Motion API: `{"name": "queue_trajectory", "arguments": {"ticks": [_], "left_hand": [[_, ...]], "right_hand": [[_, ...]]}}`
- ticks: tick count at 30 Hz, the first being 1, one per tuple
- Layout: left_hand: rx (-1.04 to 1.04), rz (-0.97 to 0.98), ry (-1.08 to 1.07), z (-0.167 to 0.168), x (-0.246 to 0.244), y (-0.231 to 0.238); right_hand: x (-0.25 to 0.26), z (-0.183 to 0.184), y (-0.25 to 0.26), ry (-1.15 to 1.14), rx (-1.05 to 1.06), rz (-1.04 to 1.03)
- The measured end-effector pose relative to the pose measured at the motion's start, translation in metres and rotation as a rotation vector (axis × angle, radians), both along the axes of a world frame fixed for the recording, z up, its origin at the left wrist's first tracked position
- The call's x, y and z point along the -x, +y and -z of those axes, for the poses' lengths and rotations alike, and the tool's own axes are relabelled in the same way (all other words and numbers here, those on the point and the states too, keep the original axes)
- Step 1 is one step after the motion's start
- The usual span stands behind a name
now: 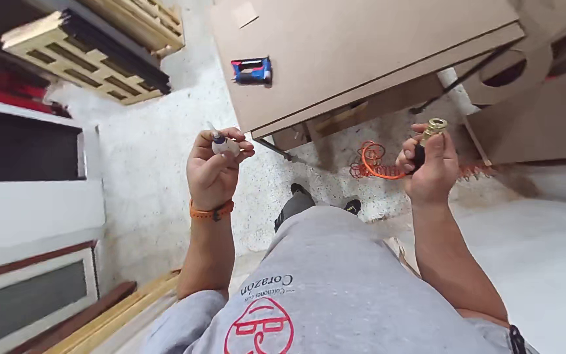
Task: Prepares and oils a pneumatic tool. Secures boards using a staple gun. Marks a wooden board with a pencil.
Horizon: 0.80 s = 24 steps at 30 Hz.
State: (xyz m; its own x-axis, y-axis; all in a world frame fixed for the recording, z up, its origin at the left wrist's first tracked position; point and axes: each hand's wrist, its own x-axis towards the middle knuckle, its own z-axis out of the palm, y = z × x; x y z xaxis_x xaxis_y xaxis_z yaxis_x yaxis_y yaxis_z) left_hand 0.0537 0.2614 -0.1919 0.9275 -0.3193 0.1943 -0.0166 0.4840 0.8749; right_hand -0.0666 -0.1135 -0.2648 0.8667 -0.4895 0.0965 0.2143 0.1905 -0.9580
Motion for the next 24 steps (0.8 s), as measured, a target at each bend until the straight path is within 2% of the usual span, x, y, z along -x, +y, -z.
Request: {"name": "queue_trajectory", "arguments": {"ticks": [5, 9, 12, 15, 19, 24], "left_hand": [[-0.013, -0.135, 0.121, 0.052, -0.024, 0.093], [-0.076, -0.193, 0.157, 0.066, -0.058, 0.15], [-0.136, -0.115, 0.124, 0.069, -0.09, 0.166], [-0.153, -0.044, 0.069, 0.061, -0.12, 0.166], [-0.182, 0.015, -0.055, 0.041, -0.154, 0.137], [-0.284, 0.022, -0.312, -0.013, -0.191, 0.073]], "right_hand": [[-0.044, 0.026, 0.056, -0.001, -0.007, -0.094], [-0.086, 0.042, 0.115, 0.004, -0.063, -0.093], [-0.112, 0.041, 0.142, 0.0, -0.032, -0.095], [-0.138, 0.025, 0.162, -0.003, -0.014, -0.089], [-0.173, 0.001, 0.171, 0.018, -0.004, -0.118], [-0.218, -0.024, 0.17, -0.063, -0.061, -0.24]]}}
